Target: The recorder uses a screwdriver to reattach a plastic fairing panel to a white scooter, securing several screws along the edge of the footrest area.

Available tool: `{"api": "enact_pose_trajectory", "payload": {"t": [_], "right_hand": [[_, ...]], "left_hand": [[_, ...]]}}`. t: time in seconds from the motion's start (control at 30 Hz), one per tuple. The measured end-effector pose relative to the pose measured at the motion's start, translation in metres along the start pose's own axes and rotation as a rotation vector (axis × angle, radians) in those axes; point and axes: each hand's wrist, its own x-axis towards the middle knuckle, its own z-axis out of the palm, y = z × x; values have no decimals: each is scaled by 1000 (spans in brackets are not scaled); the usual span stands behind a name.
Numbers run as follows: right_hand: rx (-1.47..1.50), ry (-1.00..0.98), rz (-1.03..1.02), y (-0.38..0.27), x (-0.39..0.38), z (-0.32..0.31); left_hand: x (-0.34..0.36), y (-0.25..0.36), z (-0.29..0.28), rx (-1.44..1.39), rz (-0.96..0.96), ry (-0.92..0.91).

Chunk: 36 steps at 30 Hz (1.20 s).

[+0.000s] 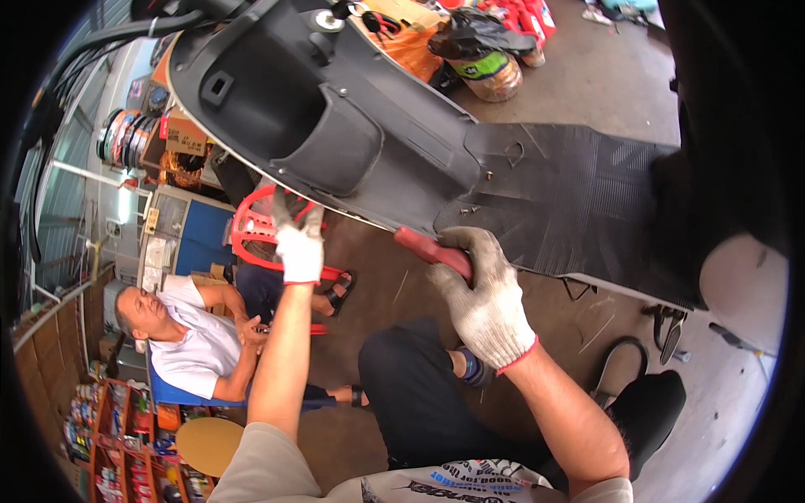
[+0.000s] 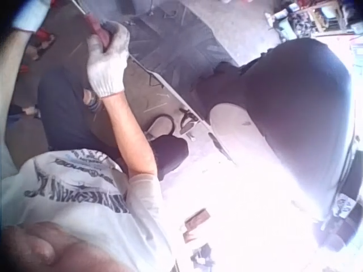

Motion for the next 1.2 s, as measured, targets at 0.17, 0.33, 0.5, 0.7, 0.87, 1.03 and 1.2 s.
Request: {"api": "enact_pose_trajectory", "payload": {"t": [0.17, 0.33, 0.5, 0.7, 0.87, 1.03, 1.2], "right_hand": [[-56, 29, 11, -4, -4, 6], [290, 102, 216, -3, -2, 11], [59, 130, 82, -5, -7, 20], [267, 53, 261, -15, -13, 21], [368, 229, 177, -17, -19, 41], [144, 113, 44, 10, -19, 24], [476, 103, 344, 0, -16, 20]], "left_hand": [[5, -21, 11, 163, -109, 67], [5, -11, 18, 91, -81, 136], [6, -10, 16, -107, -201, 79], [4, -11, 20, 25, -90, 121], [0, -35, 36, -194, -177, 139], [20, -24, 32, -177, -139, -24], [37, -20, 17, -179, -416, -323]]}}
